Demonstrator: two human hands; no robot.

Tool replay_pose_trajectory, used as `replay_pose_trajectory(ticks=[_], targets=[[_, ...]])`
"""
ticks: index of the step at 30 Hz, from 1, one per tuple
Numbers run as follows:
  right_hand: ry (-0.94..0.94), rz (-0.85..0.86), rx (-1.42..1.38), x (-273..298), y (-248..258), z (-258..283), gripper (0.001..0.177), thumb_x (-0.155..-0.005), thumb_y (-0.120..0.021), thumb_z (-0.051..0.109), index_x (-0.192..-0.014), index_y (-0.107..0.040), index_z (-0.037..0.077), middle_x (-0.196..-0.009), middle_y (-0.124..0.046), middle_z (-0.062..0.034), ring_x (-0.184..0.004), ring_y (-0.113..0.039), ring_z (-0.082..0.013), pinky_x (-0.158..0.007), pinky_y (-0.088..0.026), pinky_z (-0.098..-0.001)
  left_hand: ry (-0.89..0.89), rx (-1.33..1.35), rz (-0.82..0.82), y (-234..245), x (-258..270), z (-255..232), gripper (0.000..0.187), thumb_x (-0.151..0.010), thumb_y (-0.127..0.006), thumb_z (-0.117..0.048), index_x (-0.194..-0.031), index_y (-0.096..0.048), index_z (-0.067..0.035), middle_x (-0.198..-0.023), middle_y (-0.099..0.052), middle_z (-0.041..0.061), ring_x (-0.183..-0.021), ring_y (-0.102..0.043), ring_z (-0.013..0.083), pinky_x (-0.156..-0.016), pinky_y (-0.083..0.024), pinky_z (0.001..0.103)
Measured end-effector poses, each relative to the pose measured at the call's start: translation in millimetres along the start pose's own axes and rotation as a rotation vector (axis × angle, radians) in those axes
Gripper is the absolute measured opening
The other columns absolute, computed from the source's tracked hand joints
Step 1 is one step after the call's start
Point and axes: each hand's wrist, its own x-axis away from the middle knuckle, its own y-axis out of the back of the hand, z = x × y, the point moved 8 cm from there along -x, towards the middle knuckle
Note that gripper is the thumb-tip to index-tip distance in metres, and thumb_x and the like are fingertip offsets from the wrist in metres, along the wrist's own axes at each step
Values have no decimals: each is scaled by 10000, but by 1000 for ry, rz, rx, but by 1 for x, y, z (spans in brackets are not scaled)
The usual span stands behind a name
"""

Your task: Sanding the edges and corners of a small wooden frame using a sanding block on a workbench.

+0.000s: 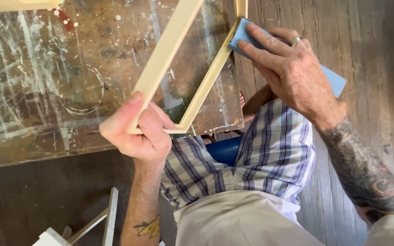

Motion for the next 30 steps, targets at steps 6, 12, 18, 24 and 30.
replay_pose_trajectory(ticks=[6, 12, 18, 24, 30], targets=[[-29, 62, -37, 9, 20, -2, 374, -1121, -604, 61, -1492, -652, 54, -1555, -610, -223, -1340, -582, -442, -1002, -507, -522, 140, -68, -6, 0, -10, 8, 193, -1060, -429, 37, -1196, -472, -94, -528, -371, 30, -335, -478, 195, -371, -337, 311], [162, -111, -128, -17, -4, 10, 435, -977, -815, -19, -1391, -688, 22, -1461, -642, -219, -1312, -672, -415, -1201, -477, -556, 66, 8, -1, 3, -17, 14, 261, -1088, -434, 47, -1247, -493, -152, -763, -490, 63, -398, -461, 140, -290, -336, 277], [95, -30, 14, 6, -36, -16, 632, -997, -795, 150, -1573, -535, 184, -1635, -509, -83, -1403, -518, -394, -1043, -513, -504, 272, -56, -51, 4, -21, 19, 134, -1098, -361, 35, -1150, -421, -73, -1079, -534, 107, -368, -509, 212, -288, -346, 279], [22, 81, 17, 37, -5, -33, 466, -1073, -632, 161, -1535, -586, 116, -1606, -570, -155, -1385, -552, -445, -950, -509, -526, 243, 25, -44, 3, -21, 22, 83, -1145, -369, -46, -1194, -430, -72, -585, -388, 61, -343, -434, 182, -322, -311, 263], [126, -33, -65, 3, -9, -9, 584, -995, -771, 50, -1537, -564, 112, -1630, -510, -117, -1421, -527, -467, -1080, -511, -572, 199, 104, -22, 4, -20, 25, 139, -1157, -370, -23, -1251, -450, -88, -609, -368, 55, -351, -396, 175, -297, -331, 278]])
